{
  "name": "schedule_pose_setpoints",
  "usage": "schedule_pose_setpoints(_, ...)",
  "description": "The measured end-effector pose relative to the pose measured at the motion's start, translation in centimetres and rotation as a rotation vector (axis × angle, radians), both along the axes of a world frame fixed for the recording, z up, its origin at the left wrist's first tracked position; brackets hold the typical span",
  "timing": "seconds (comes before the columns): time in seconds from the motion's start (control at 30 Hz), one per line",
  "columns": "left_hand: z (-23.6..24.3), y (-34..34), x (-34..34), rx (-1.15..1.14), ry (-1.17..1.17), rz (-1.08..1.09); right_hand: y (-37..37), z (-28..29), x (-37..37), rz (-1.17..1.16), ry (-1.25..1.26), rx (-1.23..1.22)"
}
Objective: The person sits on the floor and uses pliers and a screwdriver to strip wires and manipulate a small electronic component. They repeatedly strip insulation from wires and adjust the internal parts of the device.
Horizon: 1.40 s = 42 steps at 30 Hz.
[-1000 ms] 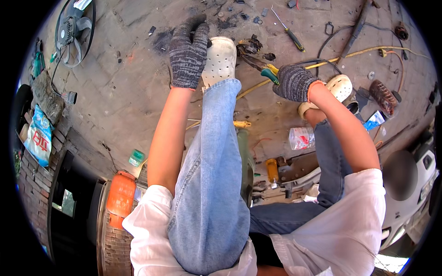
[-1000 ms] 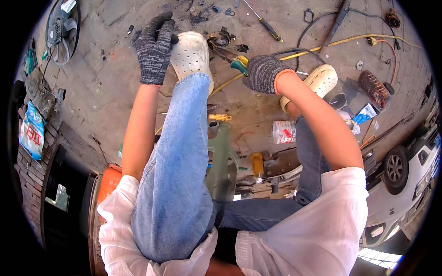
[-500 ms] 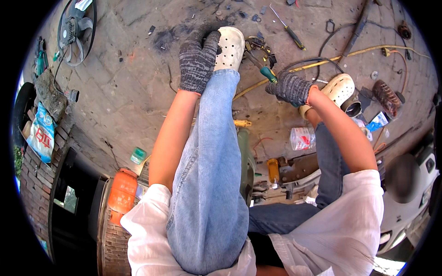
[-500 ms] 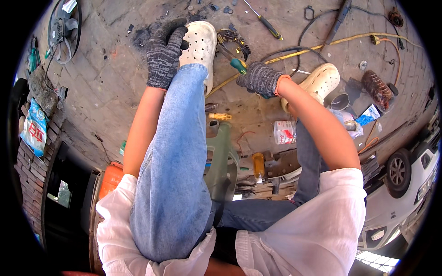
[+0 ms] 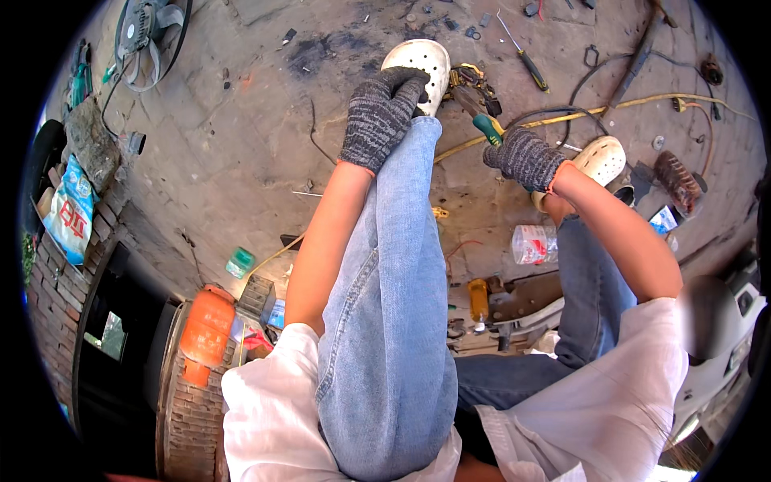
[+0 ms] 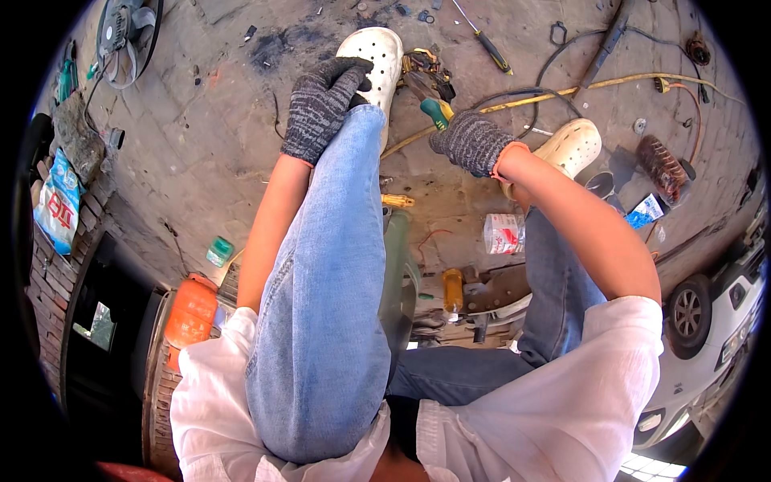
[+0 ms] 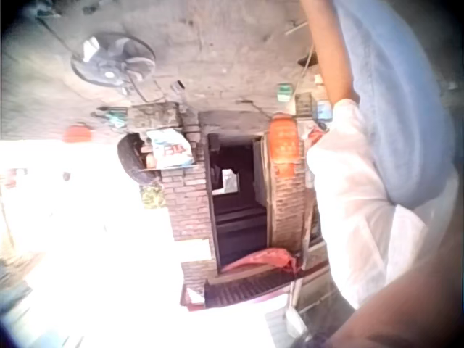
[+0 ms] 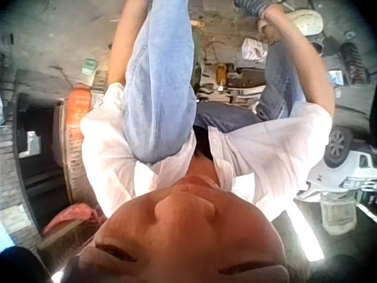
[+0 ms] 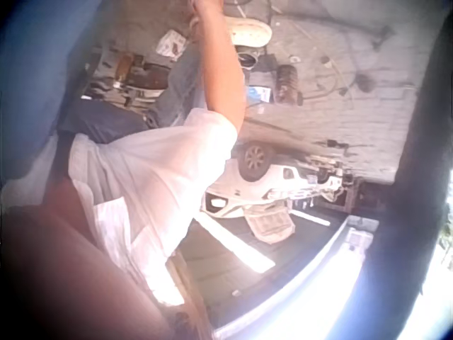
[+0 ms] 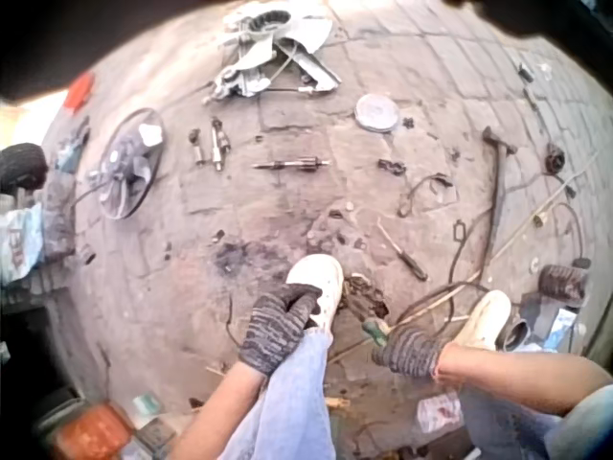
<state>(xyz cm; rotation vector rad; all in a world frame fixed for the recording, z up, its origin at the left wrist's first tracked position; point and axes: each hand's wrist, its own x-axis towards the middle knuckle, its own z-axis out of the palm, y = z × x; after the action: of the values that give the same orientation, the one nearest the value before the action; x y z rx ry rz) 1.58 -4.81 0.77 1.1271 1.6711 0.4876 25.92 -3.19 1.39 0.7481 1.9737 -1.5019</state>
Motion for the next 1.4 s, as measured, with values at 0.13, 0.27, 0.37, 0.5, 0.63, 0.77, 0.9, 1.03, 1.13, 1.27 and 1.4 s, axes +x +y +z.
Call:
schedule_pose_setpoints(0.13, 0.0, -0.8, 0.3, -0.014, 0.006, -0.248, 1.2, -0.2, 1.0, 0.134, -0.217, 0.177)
schedule_pose_setpoints(0.27, -0.5, -1.1, 0.6, -0.078, -0.022, -0.344, 1.3, -0.1, 1.8, -0.033, -0.221, -0.019)
schedule_pose_setpoints(0.37, -0.3, -0.8, 0.5, -0.116, 0.002, -0.421, 0.2, 1.5, 2.1, -0.325, -0.310, -0.234)
schedule_pose_setpoints(0.5, -0.5, -1.4, 0.4, -0.097, 0.001, -0.447, -2.1, 1.8, 1.5, -0.353, -0.401, -0.056)
schedule_pose_setpoints(0.63, -1.0, -1.6, 0.4, -0.109, 0.021, -0.427, -2.0, 3.2, 0.0, -0.034, -0.340, 0.136)
schedule_pose_setpoints(0.77, -2.1, -1.5, 0.9, 0.135, 0.143, -0.281, -3.2, 1.7, 0.4, -0.130, -0.301, 0.331)
schedule_pose_setpoints(0.9, -3.5, 0.1, 1.3, 0.406, 0.425, -0.370, -1.9, 0.4, 0.5, -0.135, -0.409, 0.220)
schedule_pose_setpoints(1.03, -3.8, 1.1, 1.8, 0.484, 0.457, -0.499, -1.0, 0.5, 1.3, -0.118, -0.482, 0.135)
schedule_pose_setpoints(1.13, -4.7, 1.3, 2.4, 0.565, 0.452, -0.568, -2.0, 0.2, 2.3, -0.093, -0.438, 0.227)
schedule_pose_setpoints(1.27, -5.5, 2.6, 3.5, 0.591, 0.675, -0.682, -2.9, -0.6, 2.6, -0.139, -0.412, 0.235)
schedule_pose_setpoints(1.4, -4.8, 4.8, 4.3, 0.316, 0.899, -0.868, -4.3, -0.1, 3.1, -0.200, -0.362, 0.567)
